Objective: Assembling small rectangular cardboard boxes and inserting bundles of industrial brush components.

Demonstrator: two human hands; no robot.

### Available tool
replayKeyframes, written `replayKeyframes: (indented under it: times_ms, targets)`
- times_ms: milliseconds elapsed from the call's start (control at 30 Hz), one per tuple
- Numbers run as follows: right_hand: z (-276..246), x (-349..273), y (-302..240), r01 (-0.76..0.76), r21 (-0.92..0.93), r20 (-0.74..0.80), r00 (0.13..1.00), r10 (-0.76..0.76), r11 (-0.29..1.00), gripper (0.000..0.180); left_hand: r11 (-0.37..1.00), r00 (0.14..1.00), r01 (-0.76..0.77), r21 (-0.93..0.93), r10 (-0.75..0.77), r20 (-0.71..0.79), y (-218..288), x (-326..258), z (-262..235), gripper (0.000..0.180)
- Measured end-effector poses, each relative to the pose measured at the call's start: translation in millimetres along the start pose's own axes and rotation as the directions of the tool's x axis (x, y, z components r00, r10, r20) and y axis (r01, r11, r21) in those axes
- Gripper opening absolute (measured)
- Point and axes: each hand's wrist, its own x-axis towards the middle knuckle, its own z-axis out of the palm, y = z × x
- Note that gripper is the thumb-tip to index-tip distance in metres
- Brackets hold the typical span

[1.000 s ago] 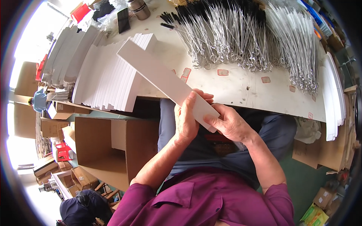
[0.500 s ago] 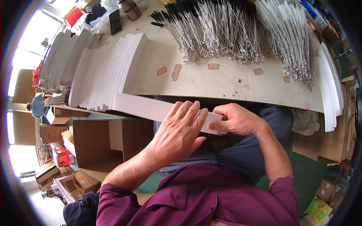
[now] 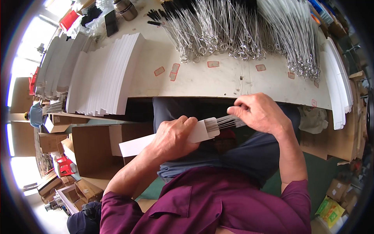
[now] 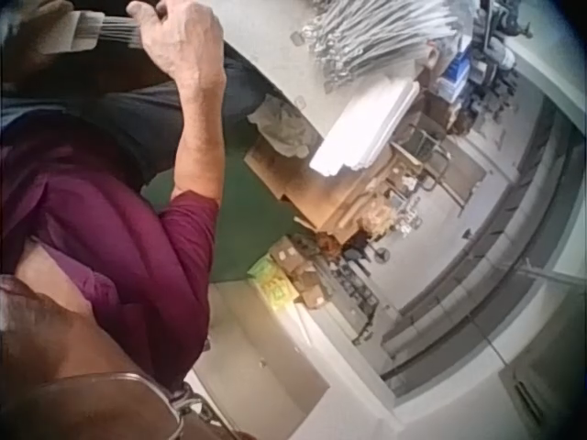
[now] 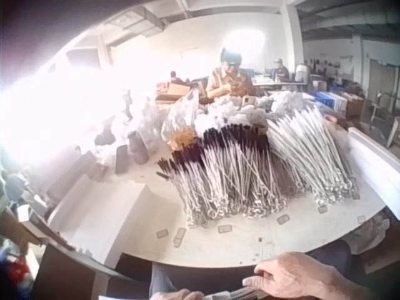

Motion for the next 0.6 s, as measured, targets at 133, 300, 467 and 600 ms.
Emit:
replayKeyframes:
  times_ms: [133,300,467,600]
  targets:
    - [10.7,-1.0,17.5,0.011,0.015,-0.188,0.982,-0.008,1.0,0.041,0.999,0.999,0.017,-0.029,-0.018,-0.042,-5.2,-2.0,10.7,0.039]
    - [64.5,5.2,4.0,0.129,0.161,-0.299,0.951,-0.077,0.979,0.036,0.994,0.994,0.113,-0.013,-0.113,-0.005,3.5,5.1,22.1,0.042]
    - [63.5,14.2,-3.3,0.114,0.367,-0.261,0.965,-0.015,0.923,0.035,0.969,0.972,0.231,-0.089,-0.226,0.062,-0.4,3.1,27.2,0.044]
    - [57.5,5.6,9.5,0.063,0.6,-0.123,0.992,0.015,0.797,0.031,0.953,0.956,0.291,-0.084,-0.286,0.066,-4.2,3.5,19.8,0.049]
